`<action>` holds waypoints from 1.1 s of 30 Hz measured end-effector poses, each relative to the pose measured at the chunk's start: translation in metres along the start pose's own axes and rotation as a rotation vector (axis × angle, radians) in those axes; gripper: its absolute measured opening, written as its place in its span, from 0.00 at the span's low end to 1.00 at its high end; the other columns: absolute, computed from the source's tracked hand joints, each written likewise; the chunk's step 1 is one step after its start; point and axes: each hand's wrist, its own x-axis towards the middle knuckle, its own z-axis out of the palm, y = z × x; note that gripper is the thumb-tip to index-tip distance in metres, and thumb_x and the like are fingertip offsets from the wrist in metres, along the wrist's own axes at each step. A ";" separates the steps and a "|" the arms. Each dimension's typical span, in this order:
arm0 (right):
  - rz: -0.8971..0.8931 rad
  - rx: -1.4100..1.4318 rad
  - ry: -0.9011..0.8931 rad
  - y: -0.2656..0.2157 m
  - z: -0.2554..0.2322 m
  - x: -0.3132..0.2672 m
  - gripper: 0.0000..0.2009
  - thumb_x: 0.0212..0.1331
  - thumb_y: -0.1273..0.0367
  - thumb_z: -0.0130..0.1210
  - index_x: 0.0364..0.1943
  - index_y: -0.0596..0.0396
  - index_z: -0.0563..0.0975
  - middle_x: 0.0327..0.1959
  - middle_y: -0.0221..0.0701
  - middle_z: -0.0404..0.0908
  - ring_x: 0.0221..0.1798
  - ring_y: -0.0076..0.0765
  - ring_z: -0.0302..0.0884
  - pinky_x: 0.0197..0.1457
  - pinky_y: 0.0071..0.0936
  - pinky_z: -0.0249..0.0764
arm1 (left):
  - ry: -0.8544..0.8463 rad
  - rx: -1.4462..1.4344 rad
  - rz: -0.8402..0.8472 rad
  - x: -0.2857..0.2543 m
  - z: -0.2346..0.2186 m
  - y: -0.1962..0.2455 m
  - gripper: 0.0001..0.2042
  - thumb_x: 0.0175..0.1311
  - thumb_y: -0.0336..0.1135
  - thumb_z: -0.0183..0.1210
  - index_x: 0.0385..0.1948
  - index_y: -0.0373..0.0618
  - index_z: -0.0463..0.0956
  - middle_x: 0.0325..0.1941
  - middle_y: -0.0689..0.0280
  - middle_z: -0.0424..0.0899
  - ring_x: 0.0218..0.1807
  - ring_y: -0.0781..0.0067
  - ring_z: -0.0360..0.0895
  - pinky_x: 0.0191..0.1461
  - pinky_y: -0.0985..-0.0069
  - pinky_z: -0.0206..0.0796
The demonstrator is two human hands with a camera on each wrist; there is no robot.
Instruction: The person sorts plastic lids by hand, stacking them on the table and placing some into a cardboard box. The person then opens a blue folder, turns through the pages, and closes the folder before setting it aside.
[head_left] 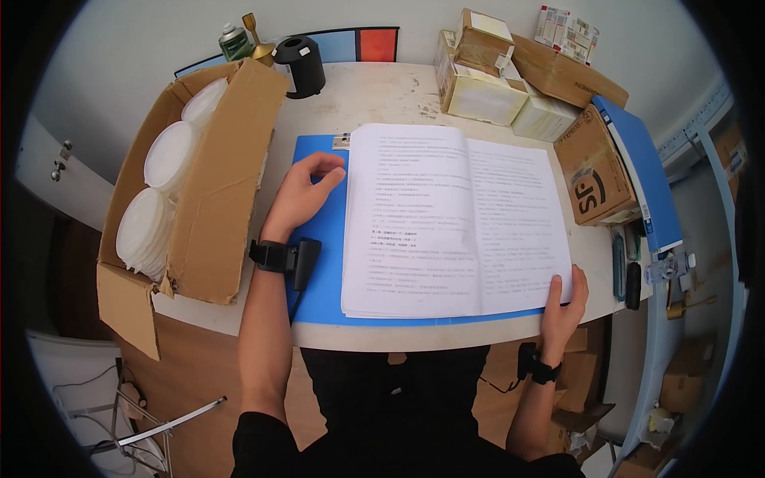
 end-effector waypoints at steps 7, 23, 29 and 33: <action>0.001 0.019 0.011 0.001 0.000 -0.001 0.23 0.70 0.65 0.60 0.64 0.66 0.75 0.69 0.53 0.74 0.74 0.57 0.68 0.77 0.47 0.62 | 0.043 -0.004 -0.008 0.002 0.003 -0.003 0.12 0.72 0.34 0.60 0.51 0.38 0.82 0.48 0.64 0.89 0.52 0.74 0.81 0.63 0.72 0.69; 0.011 0.073 0.036 -0.002 0.000 -0.002 0.21 0.69 0.66 0.61 0.61 0.63 0.77 0.68 0.53 0.74 0.73 0.57 0.69 0.76 0.46 0.64 | 0.031 -0.020 -0.009 0.001 0.003 -0.003 0.12 0.73 0.34 0.61 0.50 0.38 0.82 0.47 0.65 0.88 0.51 0.76 0.80 0.62 0.74 0.69; -0.015 0.044 0.035 -0.001 0.000 -0.002 0.20 0.70 0.67 0.60 0.60 0.64 0.77 0.67 0.54 0.75 0.72 0.58 0.71 0.75 0.45 0.65 | 0.040 0.024 -0.004 -0.001 0.002 0.002 0.12 0.73 0.34 0.60 0.50 0.38 0.82 0.47 0.66 0.88 0.50 0.76 0.80 0.61 0.74 0.70; -0.001 0.054 0.046 0.001 0.001 -0.002 0.19 0.71 0.67 0.58 0.60 0.66 0.77 0.67 0.54 0.75 0.71 0.57 0.71 0.75 0.45 0.65 | 0.032 0.010 0.008 0.001 0.002 -0.002 0.11 0.73 0.34 0.60 0.50 0.37 0.82 0.47 0.66 0.88 0.50 0.76 0.80 0.60 0.75 0.70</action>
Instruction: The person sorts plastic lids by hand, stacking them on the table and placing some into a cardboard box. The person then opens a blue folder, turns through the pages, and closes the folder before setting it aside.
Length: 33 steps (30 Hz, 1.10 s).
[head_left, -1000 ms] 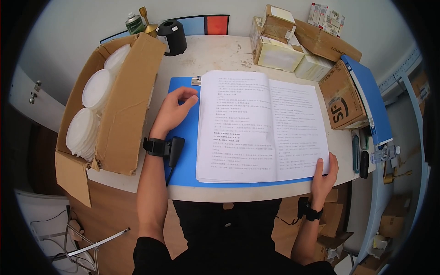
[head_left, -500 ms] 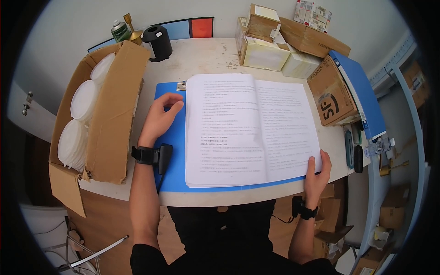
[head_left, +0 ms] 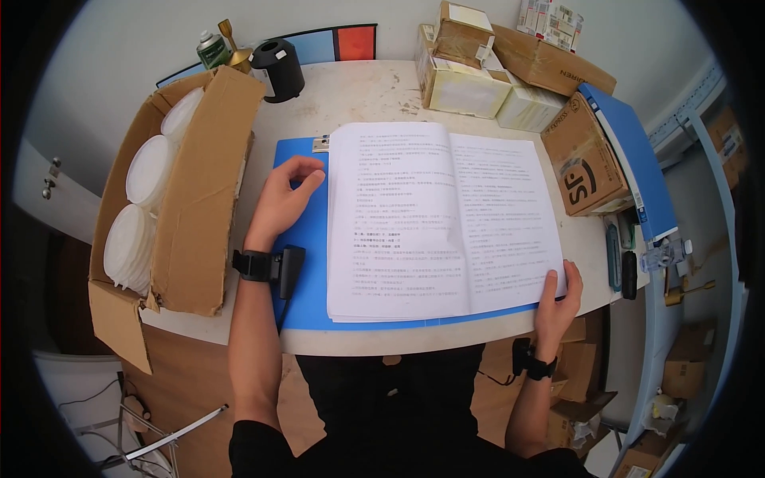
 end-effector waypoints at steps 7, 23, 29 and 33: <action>0.018 0.003 0.002 -0.002 -0.001 0.000 0.19 0.71 0.68 0.58 0.61 0.66 0.77 0.67 0.54 0.75 0.71 0.57 0.72 0.74 0.44 0.66 | 0.007 0.007 -0.017 -0.001 0.000 0.002 0.11 0.73 0.33 0.60 0.50 0.37 0.82 0.47 0.65 0.88 0.50 0.76 0.80 0.61 0.75 0.70; -0.007 0.010 0.015 0.001 0.000 -0.001 0.17 0.70 0.69 0.57 0.58 0.64 0.79 0.65 0.53 0.77 0.71 0.56 0.72 0.74 0.45 0.66 | -0.010 0.003 -0.020 0.001 0.000 0.001 0.12 0.74 0.33 0.60 0.50 0.36 0.81 0.47 0.63 0.88 0.53 0.74 0.81 0.61 0.74 0.70; 0.005 0.036 0.034 0.001 0.000 -0.002 0.17 0.71 0.69 0.56 0.58 0.64 0.79 0.64 0.53 0.77 0.69 0.56 0.74 0.73 0.44 0.67 | -0.009 -0.019 -0.010 0.001 0.000 0.000 0.11 0.74 0.33 0.59 0.49 0.36 0.81 0.47 0.63 0.88 0.54 0.73 0.81 0.62 0.73 0.69; 0.023 0.060 0.049 0.001 0.001 -0.001 0.16 0.71 0.70 0.55 0.57 0.65 0.79 0.64 0.52 0.78 0.68 0.56 0.75 0.72 0.44 0.68 | -0.012 -0.011 -0.012 0.000 0.000 0.003 0.11 0.74 0.33 0.59 0.49 0.35 0.81 0.47 0.63 0.88 0.54 0.73 0.82 0.62 0.73 0.69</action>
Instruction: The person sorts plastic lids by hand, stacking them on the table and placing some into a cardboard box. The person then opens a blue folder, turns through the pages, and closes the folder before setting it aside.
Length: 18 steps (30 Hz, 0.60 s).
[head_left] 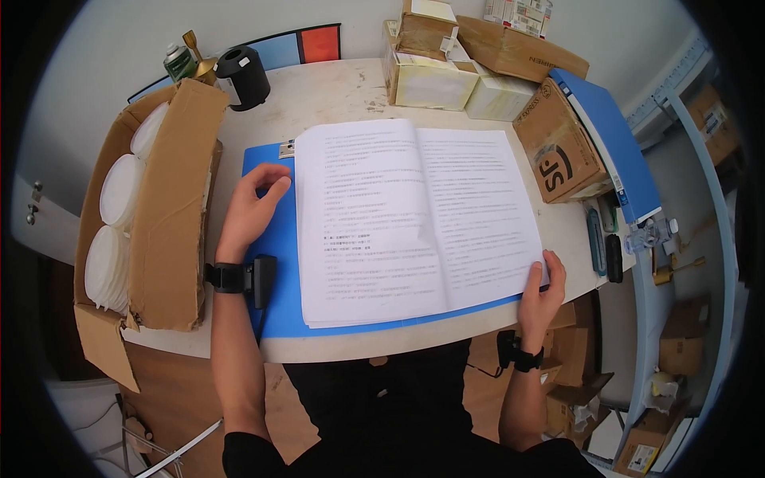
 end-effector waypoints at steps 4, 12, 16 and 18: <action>-0.018 0.024 -0.002 -0.001 -0.002 0.000 0.14 0.71 0.71 0.55 0.56 0.65 0.80 0.61 0.51 0.79 0.65 0.54 0.77 0.69 0.42 0.71 | -0.002 0.000 -0.007 0.000 0.000 -0.001 0.11 0.74 0.33 0.59 0.49 0.36 0.81 0.48 0.63 0.87 0.55 0.73 0.82 0.63 0.73 0.69; 0.001 0.026 0.036 -0.004 0.000 -0.001 0.14 0.70 0.72 0.55 0.55 0.66 0.80 0.59 0.49 0.80 0.60 0.51 0.79 0.66 0.40 0.73 | -0.007 -0.012 0.014 0.000 -0.001 -0.004 0.10 0.75 0.33 0.59 0.50 0.37 0.80 0.49 0.63 0.87 0.55 0.72 0.81 0.64 0.73 0.68; 0.005 0.028 0.044 -0.003 0.000 -0.001 0.14 0.70 0.72 0.55 0.55 0.66 0.80 0.59 0.49 0.80 0.61 0.51 0.79 0.66 0.40 0.73 | -0.010 -0.008 -0.003 -0.001 -0.001 -0.001 0.10 0.75 0.33 0.58 0.50 0.38 0.80 0.49 0.64 0.87 0.55 0.73 0.81 0.63 0.74 0.68; 0.007 0.022 0.041 -0.003 0.000 -0.001 0.15 0.70 0.72 0.55 0.55 0.67 0.80 0.59 0.49 0.80 0.61 0.51 0.79 0.66 0.40 0.73 | -0.009 -0.008 -0.012 0.000 -0.001 -0.003 0.10 0.75 0.33 0.58 0.50 0.38 0.81 0.49 0.64 0.87 0.55 0.73 0.81 0.62 0.74 0.69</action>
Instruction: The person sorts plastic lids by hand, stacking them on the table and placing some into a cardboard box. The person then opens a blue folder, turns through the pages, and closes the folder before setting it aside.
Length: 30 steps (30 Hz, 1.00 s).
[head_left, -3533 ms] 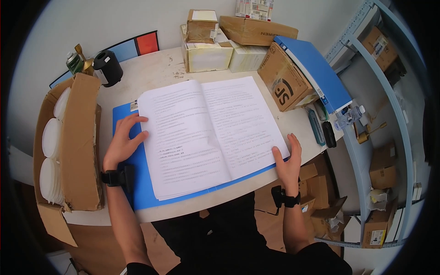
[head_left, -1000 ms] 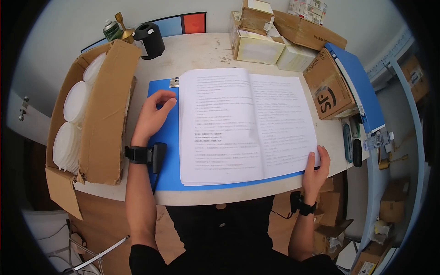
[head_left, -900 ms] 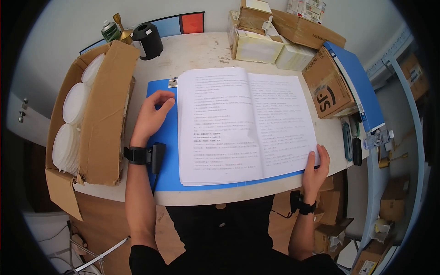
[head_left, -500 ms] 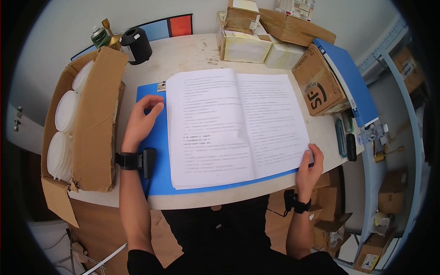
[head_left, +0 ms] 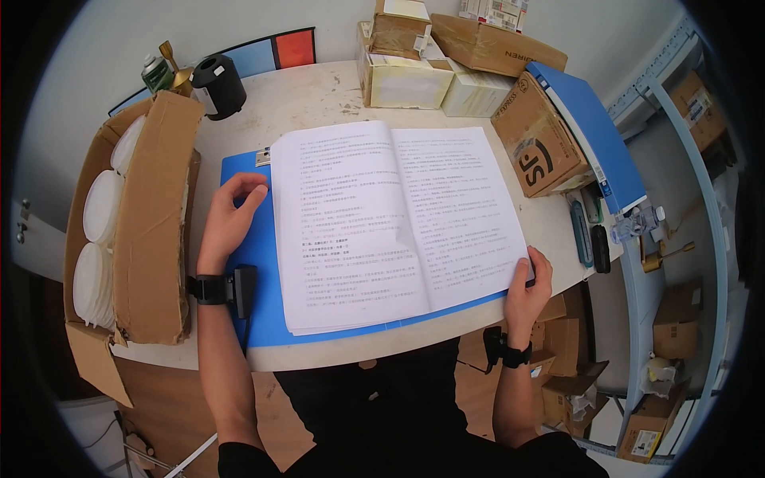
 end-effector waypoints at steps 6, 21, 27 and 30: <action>0.005 -0.009 -0.003 -0.004 -0.001 0.001 0.14 0.69 0.72 0.56 0.55 0.66 0.80 0.58 0.49 0.80 0.61 0.51 0.79 0.66 0.40 0.73 | -0.009 0.015 0.019 0.000 -0.001 -0.003 0.11 0.75 0.36 0.59 0.51 0.42 0.81 0.49 0.66 0.88 0.54 0.76 0.80 0.48 0.77 0.69; 0.002 0.070 0.042 -0.003 0.002 -0.001 0.11 0.68 0.74 0.58 0.50 0.64 0.81 0.56 0.46 0.82 0.58 0.48 0.81 0.63 0.38 0.75 | -0.035 0.091 -0.019 0.001 -0.006 -0.002 0.14 0.76 0.42 0.58 0.55 0.47 0.81 0.51 0.71 0.88 0.46 0.86 0.77 0.40 0.83 0.60; 0.023 0.275 0.035 0.002 -0.009 -0.002 0.09 0.66 0.78 0.57 0.48 0.65 0.81 0.55 0.43 0.83 0.59 0.42 0.81 0.64 0.33 0.75 | -0.005 0.059 -0.068 0.000 -0.003 0.009 0.12 0.75 0.37 0.59 0.52 0.42 0.82 0.46 0.69 0.87 0.47 0.81 0.78 0.44 0.80 0.65; 0.012 0.345 -0.063 0.009 -0.022 -0.002 0.09 0.65 0.79 0.57 0.48 0.64 0.81 0.56 0.42 0.83 0.61 0.42 0.80 0.68 0.34 0.73 | -0.013 0.046 -0.028 0.000 -0.006 0.002 0.12 0.76 0.37 0.59 0.52 0.42 0.82 0.46 0.69 0.87 0.48 0.81 0.78 0.43 0.80 0.64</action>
